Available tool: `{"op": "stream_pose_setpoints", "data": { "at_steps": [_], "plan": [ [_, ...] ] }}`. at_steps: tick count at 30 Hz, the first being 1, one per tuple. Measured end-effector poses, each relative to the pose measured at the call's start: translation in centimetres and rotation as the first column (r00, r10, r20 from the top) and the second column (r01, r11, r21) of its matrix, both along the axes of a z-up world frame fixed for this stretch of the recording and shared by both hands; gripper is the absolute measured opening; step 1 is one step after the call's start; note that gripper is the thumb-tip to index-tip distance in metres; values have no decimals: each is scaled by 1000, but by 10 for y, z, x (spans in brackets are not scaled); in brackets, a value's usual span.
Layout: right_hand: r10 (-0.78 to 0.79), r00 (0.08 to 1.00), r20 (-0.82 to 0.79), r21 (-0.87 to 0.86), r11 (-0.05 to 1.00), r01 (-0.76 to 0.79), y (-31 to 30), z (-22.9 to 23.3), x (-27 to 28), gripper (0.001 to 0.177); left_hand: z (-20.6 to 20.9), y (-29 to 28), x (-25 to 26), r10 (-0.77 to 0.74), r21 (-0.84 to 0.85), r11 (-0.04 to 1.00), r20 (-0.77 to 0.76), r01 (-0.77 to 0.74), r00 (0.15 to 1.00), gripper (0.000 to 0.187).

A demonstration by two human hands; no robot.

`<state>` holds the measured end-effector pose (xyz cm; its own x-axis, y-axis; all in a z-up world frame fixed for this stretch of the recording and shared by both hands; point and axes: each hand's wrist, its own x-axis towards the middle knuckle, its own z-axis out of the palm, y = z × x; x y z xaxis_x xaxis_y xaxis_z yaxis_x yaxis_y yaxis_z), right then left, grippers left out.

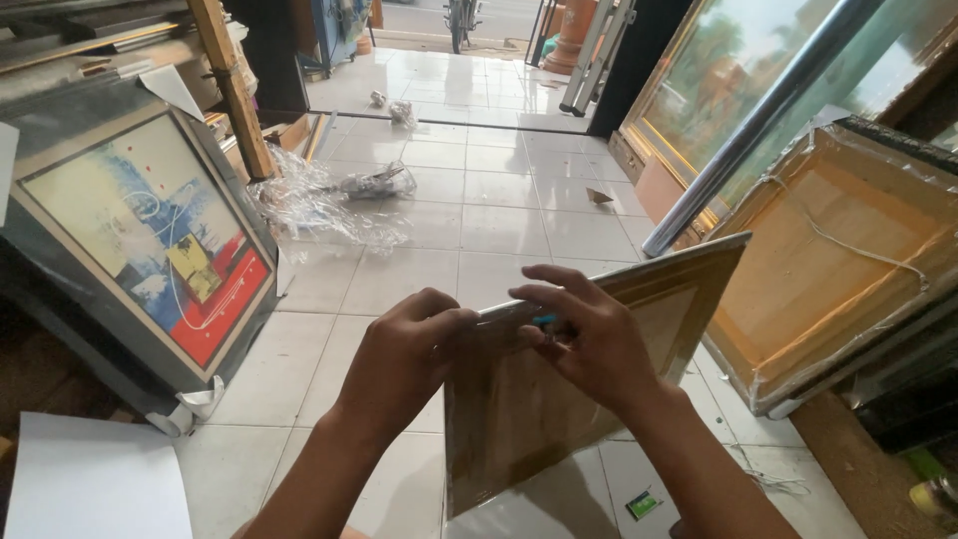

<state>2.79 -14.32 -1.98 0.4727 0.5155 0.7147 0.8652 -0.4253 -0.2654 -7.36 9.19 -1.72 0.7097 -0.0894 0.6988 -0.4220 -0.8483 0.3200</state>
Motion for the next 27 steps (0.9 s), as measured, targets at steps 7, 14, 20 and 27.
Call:
{"op": "stream_pose_setpoints", "data": {
  "at_steps": [7,14,20,27],
  "plan": [
    [100,958,269,-37,995,-94,10,-17,19,42,-49,3,15,-20,203,975,492,-93,870,28],
    [177,949,262,64,978,-200,0,-26,34,33,-50,6,18,-136,311,950,512,-36,848,24],
    [281,947,156,8,958,-285,-10,-11,32,41,-37,-7,15,-170,238,968,386,81,907,19],
    [170,871,461,26,979,-205,-6,-24,32,20,-26,-26,19,-9,21,1000,284,3,959,31]
  ]
}}
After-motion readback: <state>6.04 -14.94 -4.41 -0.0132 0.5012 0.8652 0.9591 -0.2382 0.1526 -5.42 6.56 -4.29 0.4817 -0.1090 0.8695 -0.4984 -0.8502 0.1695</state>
